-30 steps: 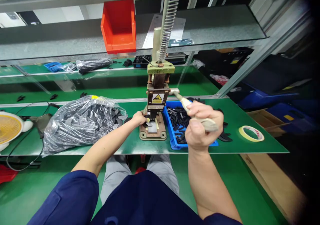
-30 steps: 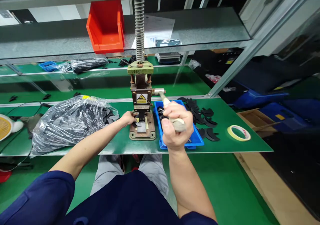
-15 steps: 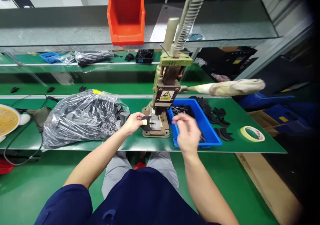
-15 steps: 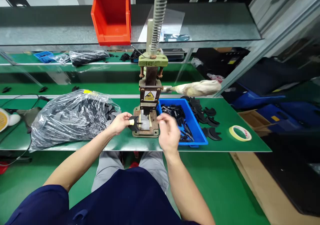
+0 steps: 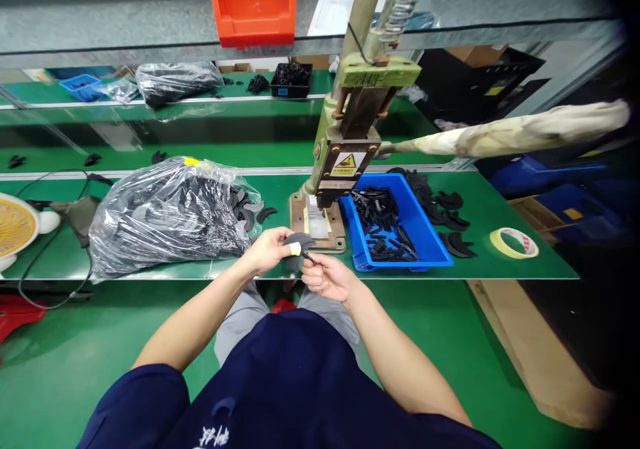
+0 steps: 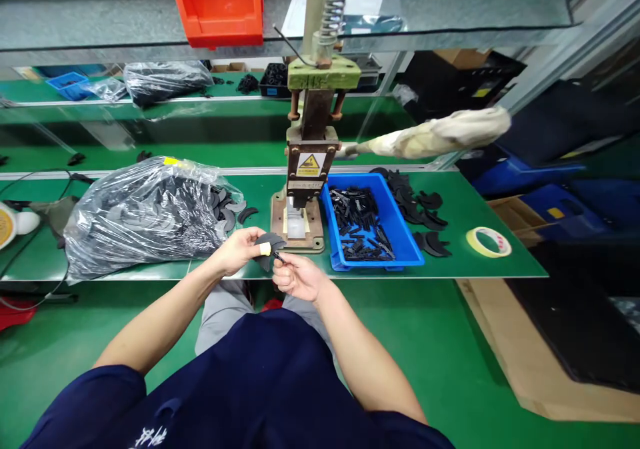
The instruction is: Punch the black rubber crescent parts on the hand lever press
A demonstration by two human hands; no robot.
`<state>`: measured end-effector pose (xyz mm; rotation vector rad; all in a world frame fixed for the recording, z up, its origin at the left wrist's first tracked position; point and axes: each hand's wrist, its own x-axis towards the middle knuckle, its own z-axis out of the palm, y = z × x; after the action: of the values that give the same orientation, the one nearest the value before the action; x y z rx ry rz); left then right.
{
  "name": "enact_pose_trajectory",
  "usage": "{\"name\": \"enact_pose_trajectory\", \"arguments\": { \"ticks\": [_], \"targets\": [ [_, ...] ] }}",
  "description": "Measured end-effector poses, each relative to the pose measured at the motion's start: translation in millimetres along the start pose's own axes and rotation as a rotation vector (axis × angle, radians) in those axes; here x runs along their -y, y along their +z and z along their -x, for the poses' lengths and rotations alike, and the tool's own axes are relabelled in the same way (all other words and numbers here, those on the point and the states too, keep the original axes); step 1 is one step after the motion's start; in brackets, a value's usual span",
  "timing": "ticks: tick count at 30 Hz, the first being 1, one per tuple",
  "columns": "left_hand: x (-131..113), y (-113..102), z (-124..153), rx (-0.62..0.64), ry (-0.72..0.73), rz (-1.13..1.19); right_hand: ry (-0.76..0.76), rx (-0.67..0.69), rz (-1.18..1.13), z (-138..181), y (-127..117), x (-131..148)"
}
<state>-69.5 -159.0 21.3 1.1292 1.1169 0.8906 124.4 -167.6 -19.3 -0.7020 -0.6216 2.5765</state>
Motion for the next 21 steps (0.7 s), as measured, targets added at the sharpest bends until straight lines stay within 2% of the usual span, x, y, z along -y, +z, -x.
{"name": "enact_pose_trajectory", "arguments": {
  "ticks": [3,7,12,16,21],
  "targets": [
    [-0.6,1.6,0.8,0.026,0.007,-0.042,0.018,0.048,-0.05,-1.3,-4.4,-6.6],
    [-10.3,3.7,3.4,0.162,0.02,-0.072,0.018,0.077,-0.062,2.2,-6.4,-11.7],
    [-21.2,1.8,9.0,0.284,0.11,-0.104,-0.085,0.044,-0.053,12.7,5.6,-18.5],
    [-21.1,0.1,11.3,0.295,0.081,-0.07,-0.137,0.013,-0.068,15.9,15.3,-24.2],
    [-17.8,5.6,9.3,0.189,0.009,0.027,-0.145,0.041,-0.161,12.7,17.5,-29.2]
  ]
}}
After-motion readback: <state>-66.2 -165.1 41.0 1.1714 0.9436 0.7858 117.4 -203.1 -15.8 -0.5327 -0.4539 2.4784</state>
